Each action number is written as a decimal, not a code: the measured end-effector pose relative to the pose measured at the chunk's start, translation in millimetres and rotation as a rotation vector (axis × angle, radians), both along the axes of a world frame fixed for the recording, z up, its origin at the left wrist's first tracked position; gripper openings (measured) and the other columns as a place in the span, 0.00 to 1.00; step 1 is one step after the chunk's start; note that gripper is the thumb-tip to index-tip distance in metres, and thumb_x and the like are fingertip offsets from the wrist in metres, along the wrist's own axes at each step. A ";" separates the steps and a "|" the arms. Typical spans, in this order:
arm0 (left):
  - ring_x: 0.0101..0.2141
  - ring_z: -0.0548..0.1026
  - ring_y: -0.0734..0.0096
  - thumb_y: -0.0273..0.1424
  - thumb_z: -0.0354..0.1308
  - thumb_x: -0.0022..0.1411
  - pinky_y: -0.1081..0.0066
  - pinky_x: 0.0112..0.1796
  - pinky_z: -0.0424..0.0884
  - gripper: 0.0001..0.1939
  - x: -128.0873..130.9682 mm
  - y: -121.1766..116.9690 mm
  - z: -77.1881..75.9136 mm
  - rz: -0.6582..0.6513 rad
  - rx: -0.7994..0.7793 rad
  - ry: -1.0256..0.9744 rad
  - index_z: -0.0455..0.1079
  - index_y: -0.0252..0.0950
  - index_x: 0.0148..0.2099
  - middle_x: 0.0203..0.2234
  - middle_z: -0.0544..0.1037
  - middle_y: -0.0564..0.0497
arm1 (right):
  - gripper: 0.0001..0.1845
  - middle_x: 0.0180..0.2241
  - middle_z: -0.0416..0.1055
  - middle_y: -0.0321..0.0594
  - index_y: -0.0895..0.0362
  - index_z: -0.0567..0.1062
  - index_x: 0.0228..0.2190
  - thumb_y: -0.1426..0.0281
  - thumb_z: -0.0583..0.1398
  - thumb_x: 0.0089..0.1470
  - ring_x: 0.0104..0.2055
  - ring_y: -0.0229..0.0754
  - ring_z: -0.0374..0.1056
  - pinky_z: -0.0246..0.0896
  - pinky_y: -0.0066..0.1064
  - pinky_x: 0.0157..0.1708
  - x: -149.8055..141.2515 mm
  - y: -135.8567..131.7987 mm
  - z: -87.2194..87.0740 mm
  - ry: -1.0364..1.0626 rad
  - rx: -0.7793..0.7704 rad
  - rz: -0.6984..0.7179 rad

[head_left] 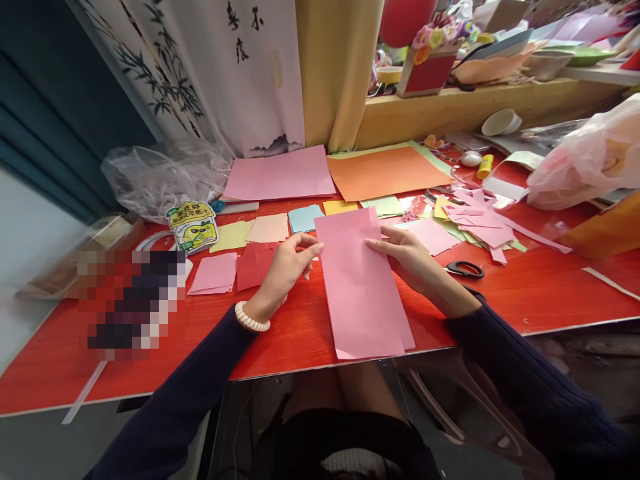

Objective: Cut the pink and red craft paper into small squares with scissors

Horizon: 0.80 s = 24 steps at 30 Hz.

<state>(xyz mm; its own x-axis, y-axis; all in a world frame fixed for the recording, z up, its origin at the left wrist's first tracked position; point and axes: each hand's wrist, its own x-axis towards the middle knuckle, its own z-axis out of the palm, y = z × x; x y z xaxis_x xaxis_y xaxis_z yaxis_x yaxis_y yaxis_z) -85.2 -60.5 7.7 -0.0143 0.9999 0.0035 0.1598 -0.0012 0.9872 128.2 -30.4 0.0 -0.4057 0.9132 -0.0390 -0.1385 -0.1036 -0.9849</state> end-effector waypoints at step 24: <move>0.12 0.54 0.85 0.38 0.60 0.55 0.79 0.14 0.48 0.17 0.9 -2.0 9.3 0.052 0.055 -0.092 0.61 0.34 0.22 0.10 0.59 0.60 | 0.15 0.22 0.65 0.35 0.56 0.68 0.20 0.61 0.64 0.47 0.25 0.35 0.61 0.55 0.28 0.22 -16.5 -3.0 9.8 -0.086 0.089 -0.144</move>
